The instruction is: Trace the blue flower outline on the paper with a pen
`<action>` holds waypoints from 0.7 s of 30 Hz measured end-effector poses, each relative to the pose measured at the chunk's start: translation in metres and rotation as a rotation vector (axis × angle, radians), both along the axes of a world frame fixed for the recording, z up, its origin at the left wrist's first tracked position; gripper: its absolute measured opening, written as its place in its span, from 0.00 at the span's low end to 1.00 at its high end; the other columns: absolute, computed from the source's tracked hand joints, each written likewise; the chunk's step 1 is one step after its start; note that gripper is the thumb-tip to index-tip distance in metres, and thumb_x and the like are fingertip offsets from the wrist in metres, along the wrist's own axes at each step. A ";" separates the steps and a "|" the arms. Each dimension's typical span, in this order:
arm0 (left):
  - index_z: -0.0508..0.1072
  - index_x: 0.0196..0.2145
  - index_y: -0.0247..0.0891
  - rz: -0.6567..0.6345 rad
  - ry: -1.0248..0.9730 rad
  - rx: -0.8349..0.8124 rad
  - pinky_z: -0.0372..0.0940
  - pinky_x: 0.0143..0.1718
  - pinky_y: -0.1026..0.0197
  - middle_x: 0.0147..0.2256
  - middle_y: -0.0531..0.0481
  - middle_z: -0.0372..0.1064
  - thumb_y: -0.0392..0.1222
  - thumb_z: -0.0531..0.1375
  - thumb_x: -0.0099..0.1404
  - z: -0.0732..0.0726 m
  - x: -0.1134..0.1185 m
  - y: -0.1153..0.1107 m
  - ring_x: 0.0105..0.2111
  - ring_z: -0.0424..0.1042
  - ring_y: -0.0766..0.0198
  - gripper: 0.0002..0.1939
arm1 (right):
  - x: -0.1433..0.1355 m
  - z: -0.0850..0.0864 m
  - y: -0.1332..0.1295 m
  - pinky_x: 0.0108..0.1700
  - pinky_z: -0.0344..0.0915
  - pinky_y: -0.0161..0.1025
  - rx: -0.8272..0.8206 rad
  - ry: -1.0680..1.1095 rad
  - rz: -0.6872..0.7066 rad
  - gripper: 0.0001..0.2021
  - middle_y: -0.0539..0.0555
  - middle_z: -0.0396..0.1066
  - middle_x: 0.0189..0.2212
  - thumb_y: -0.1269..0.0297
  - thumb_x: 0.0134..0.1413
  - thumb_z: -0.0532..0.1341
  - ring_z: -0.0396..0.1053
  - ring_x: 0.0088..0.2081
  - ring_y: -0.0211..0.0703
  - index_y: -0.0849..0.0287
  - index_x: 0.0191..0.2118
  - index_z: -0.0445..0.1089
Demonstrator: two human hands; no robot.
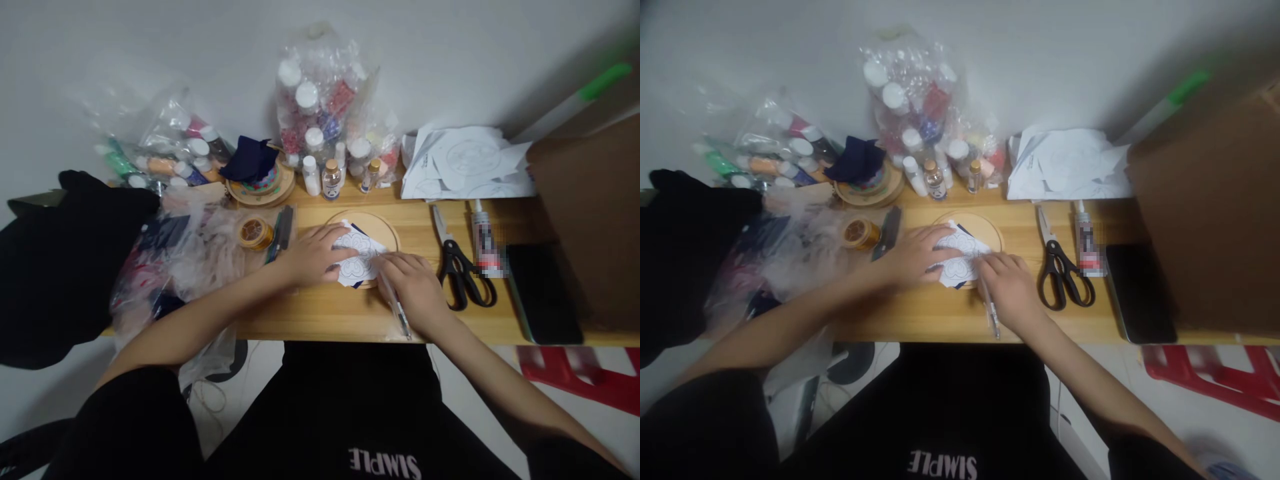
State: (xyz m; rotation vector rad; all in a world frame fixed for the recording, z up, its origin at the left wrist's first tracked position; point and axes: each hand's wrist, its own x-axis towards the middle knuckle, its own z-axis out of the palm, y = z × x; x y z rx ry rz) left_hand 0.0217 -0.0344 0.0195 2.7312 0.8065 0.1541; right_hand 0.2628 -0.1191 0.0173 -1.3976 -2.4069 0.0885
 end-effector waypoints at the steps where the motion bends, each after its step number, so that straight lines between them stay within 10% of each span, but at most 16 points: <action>1: 0.76 0.58 0.42 -0.003 -0.003 0.001 0.60 0.64 0.35 0.66 0.33 0.61 0.39 0.64 0.65 0.000 0.000 0.000 0.68 0.59 0.38 0.24 | 0.001 -0.001 0.001 0.49 0.68 0.49 -0.021 0.037 -0.014 0.14 0.61 0.81 0.45 0.70 0.63 0.57 0.76 0.50 0.55 0.60 0.50 0.76; 11: 0.75 0.60 0.40 -0.005 -0.029 0.013 0.60 0.64 0.34 0.66 0.30 0.59 0.36 0.61 0.65 -0.007 -0.003 -0.003 0.69 0.57 0.37 0.25 | 0.010 0.011 0.017 0.42 0.74 0.45 -0.251 0.437 -0.190 0.13 0.57 0.81 0.42 0.64 0.61 0.60 0.79 0.41 0.49 0.56 0.50 0.74; 21: 0.73 0.61 0.41 -0.028 -0.131 0.029 0.58 0.65 0.35 0.66 0.31 0.58 0.36 0.58 0.68 -0.017 -0.008 -0.004 0.70 0.56 0.40 0.24 | -0.010 0.004 0.040 0.32 0.67 0.39 -0.121 0.882 -0.556 0.08 0.52 0.76 0.31 0.59 0.58 0.61 0.73 0.32 0.42 0.56 0.36 0.75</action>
